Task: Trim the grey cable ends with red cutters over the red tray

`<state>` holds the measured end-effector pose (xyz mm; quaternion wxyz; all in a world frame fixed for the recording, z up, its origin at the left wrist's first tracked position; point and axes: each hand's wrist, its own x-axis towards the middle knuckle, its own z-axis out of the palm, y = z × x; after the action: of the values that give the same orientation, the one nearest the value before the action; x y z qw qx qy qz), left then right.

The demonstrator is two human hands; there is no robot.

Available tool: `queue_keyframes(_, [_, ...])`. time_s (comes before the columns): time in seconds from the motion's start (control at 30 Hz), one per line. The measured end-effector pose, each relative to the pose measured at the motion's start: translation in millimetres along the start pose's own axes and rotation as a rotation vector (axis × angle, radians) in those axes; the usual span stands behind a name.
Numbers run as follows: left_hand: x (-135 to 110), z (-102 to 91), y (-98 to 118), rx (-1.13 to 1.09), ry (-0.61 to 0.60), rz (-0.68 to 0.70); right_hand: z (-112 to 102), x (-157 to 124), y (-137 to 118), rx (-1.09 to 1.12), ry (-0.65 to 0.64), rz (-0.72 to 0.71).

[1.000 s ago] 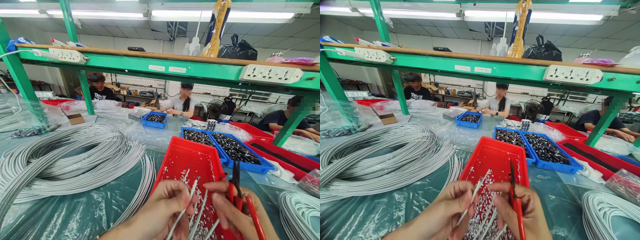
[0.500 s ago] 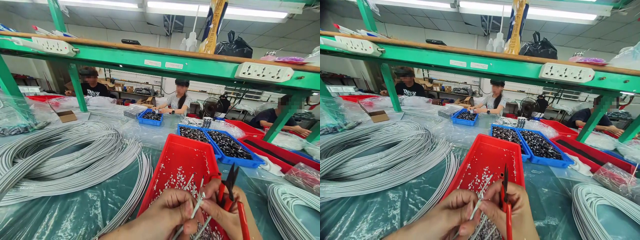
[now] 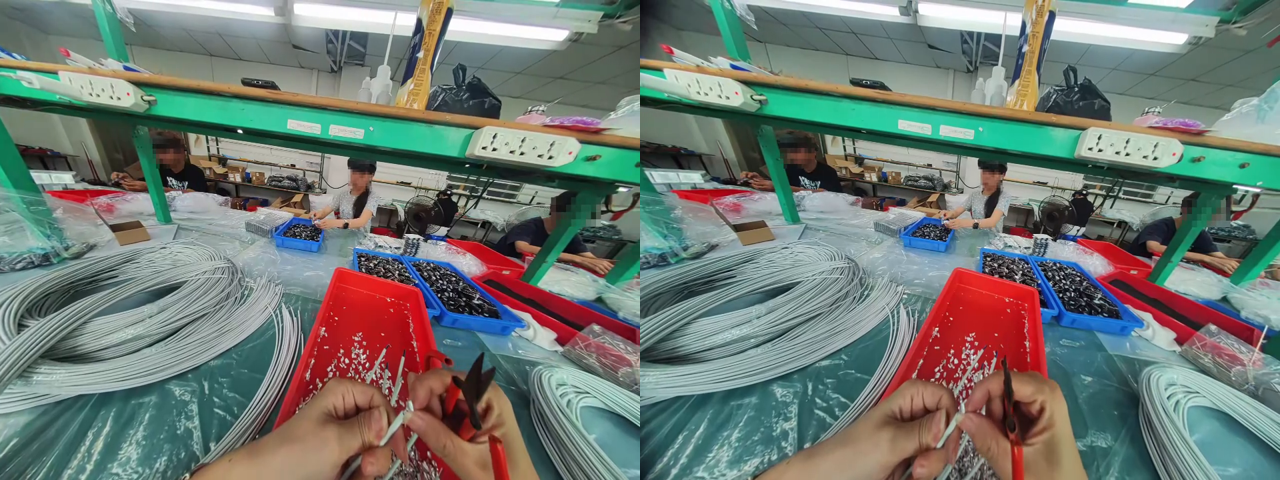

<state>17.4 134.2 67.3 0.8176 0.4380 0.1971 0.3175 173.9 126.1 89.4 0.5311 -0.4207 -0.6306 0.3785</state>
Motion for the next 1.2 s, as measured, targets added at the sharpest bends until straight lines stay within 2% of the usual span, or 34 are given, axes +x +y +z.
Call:
queue_keyframes(0.1, [-1.4,4.1,-0.4,0.109,0.104,0.057,2.0,-0.5,-3.3,-0.042,0.058,-0.015])
queue_keyframes(0.23, [-3.8,8.0,0.7,0.305,0.282,0.245,6.5,-1.8,-1.4,-0.072,0.112,0.008])
queue_keyframes(0.33, [-5.8,6.9,1.7,0.605,0.382,0.408,11.9,-3.8,0.0,-0.045,0.123,0.014])
queue_keyframes(0.43, [-7.2,4.7,1.9,0.966,0.559,0.560,15.3,-5.6,-0.9,0.014,0.073,0.050])
queue_keyframes(0.53, [-7.0,5.2,1.9,1.038,0.637,0.562,8.6,-2.1,-2.1,0.011,0.056,0.099])
queue_keyframes(0.63, [-6.6,6.7,4.7,0.908,0.624,0.438,-11.5,11.6,0.7,-0.123,0.035,0.081])
queue_keyframes(0.7, [-7.9,4.6,9.6,0.956,0.580,0.364,-27.6,24.2,5.2,-0.309,-0.097,0.002])
queue_keyframes(0.77, [-10.9,-1.8,16.0,1.234,0.496,0.315,-40.7,35.6,10.1,-0.517,-0.239,-0.102])
queue_keyframes(0.83, [-14.4,-11.3,21.2,1.591,0.438,0.276,-48.7,43.5,13.8,-0.619,-0.286,-0.157])
queue_keyframes(0.9, [-17.2,-20.4,22.7,1.804,0.424,0.232,-52.6,47.8,15.6,-0.625,-0.257,-0.168])
queue_keyframes(0.97, [-18.8,-24.6,19.4,1.865,0.359,0.215,-55.2,49.9,16.1,-0.631,-0.222,-0.180])
queue_keyframes(1.03, [-19.3,-22.3,10.8,1.860,0.235,0.186,-58.6,51.6,16.7,-0.638,-0.184,-0.188])
queue_keyframes(1.1, [-19.3,-15.9,-3.7,1.881,0.147,0.120,-63.3,53.8,17.9,-0.645,-0.154,-0.194])
queue_keyframes(1.2, [-18.7,-8.5,-36.2,1.988,0.112,0.047,-71.2,57.1,20.0,-0.649,-0.130,-0.205])
